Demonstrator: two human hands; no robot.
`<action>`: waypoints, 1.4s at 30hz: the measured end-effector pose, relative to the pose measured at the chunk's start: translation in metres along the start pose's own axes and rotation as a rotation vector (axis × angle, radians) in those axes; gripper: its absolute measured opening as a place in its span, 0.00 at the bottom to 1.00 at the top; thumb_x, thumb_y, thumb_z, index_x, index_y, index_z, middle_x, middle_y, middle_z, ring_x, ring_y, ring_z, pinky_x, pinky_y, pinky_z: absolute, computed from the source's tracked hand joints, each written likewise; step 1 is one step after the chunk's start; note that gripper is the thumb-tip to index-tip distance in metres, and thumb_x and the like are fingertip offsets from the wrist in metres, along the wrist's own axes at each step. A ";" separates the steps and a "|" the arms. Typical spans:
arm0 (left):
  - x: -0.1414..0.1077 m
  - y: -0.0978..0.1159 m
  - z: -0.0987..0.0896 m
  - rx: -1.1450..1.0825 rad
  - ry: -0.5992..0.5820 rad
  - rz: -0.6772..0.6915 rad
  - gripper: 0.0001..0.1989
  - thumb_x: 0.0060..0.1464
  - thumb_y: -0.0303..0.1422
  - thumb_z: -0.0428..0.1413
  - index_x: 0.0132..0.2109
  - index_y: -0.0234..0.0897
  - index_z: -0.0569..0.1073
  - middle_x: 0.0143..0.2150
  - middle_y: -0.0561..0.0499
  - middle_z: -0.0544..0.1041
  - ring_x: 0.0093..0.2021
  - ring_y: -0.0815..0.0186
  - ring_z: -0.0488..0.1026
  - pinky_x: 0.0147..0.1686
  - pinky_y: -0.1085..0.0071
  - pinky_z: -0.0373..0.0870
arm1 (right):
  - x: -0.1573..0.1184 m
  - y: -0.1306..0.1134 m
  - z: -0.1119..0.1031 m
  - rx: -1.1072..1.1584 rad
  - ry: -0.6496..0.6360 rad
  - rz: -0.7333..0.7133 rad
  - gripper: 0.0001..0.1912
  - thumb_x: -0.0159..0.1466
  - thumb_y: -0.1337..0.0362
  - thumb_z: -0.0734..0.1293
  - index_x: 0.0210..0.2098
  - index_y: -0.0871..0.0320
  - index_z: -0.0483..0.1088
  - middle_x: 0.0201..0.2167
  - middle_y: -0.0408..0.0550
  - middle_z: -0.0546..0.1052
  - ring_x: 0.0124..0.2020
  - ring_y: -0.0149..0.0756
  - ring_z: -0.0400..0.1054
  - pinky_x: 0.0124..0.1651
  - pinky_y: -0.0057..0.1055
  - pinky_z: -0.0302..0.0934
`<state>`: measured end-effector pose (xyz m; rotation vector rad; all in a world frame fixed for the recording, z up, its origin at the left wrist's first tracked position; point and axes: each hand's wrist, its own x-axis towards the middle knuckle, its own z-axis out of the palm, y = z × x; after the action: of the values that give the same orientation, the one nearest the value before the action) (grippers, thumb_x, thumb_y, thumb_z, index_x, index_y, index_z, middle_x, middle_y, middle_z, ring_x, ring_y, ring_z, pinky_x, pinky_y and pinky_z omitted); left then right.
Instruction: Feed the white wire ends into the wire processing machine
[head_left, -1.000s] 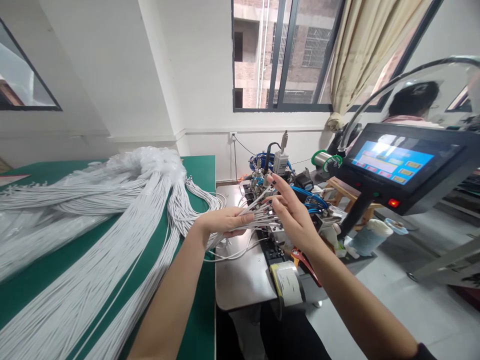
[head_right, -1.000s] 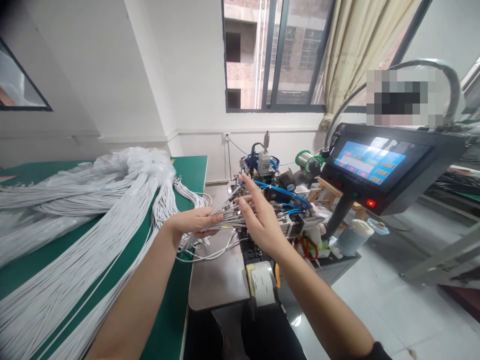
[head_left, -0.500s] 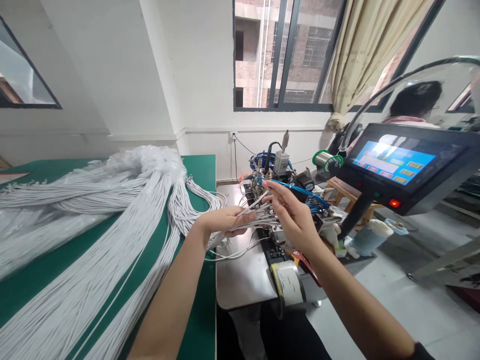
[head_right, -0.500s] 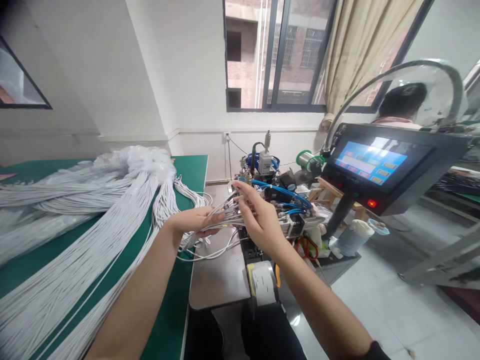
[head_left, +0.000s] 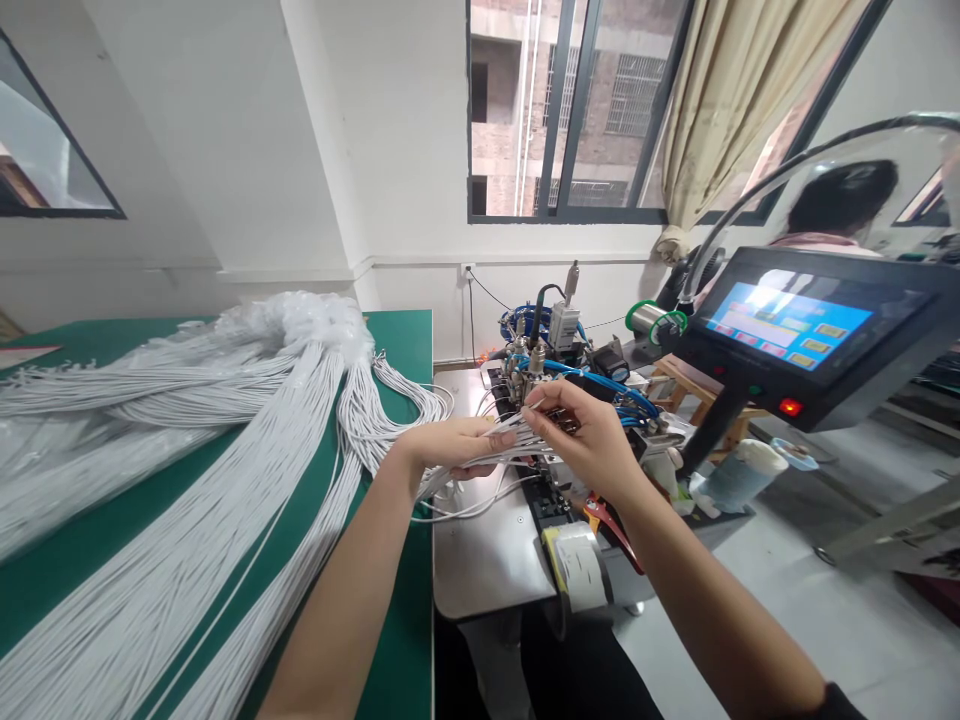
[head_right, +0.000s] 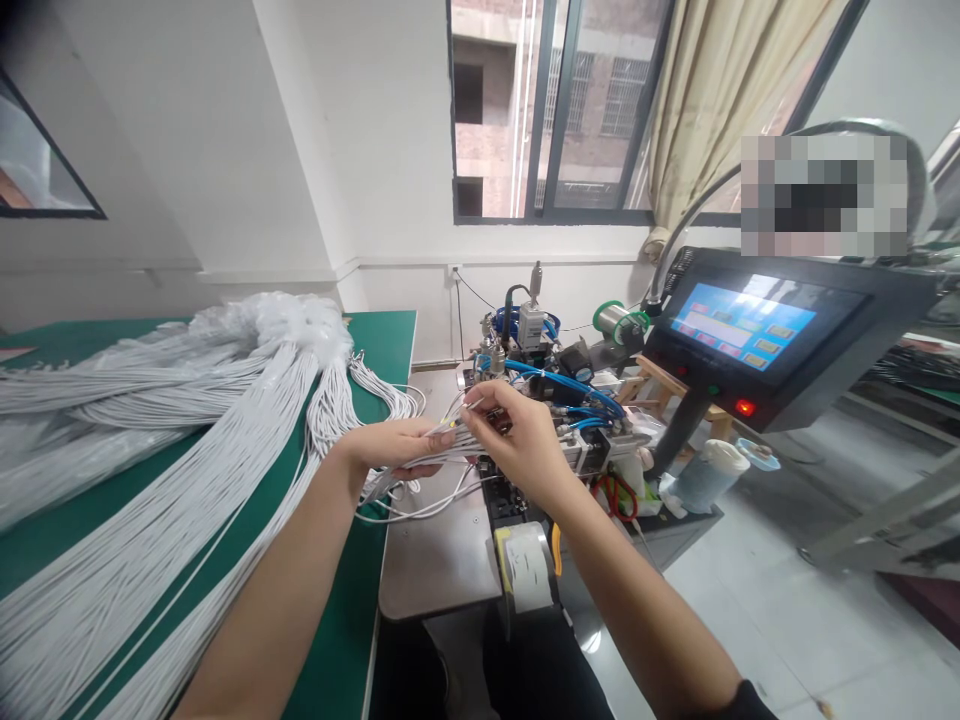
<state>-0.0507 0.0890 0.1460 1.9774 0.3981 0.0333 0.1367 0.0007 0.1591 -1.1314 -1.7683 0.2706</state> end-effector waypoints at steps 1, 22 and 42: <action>0.000 0.000 0.000 0.012 0.000 0.006 0.28 0.59 0.55 0.39 0.24 0.35 0.61 0.14 0.57 0.58 0.13 0.75 0.54 0.16 0.76 0.51 | 0.000 0.000 0.000 0.000 -0.005 0.002 0.05 0.63 0.63 0.65 0.38 0.57 0.69 0.30 0.43 0.73 0.31 0.32 0.68 0.31 0.26 0.60; 0.001 -0.007 -0.002 -0.051 -0.016 0.000 0.23 0.59 0.53 0.43 0.31 0.36 0.60 0.16 0.60 0.58 0.13 0.76 0.53 0.15 0.78 0.52 | -0.007 0.005 0.008 0.249 0.072 0.084 0.27 0.65 0.60 0.63 0.61 0.53 0.51 0.28 0.44 0.74 0.28 0.36 0.69 0.31 0.32 0.64; 0.007 -0.010 0.002 -0.130 0.010 0.033 0.23 0.56 0.54 0.47 0.33 0.36 0.59 0.16 0.62 0.55 0.14 0.77 0.50 0.13 0.79 0.46 | -0.033 0.017 0.007 -0.040 0.101 0.130 0.13 0.69 0.57 0.56 0.46 0.56 0.65 0.27 0.44 0.73 0.26 0.32 0.67 0.27 0.26 0.56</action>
<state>-0.0459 0.0935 0.1355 1.8559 0.3605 0.0881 0.1430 -0.0136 0.1251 -1.2692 -1.6206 0.2525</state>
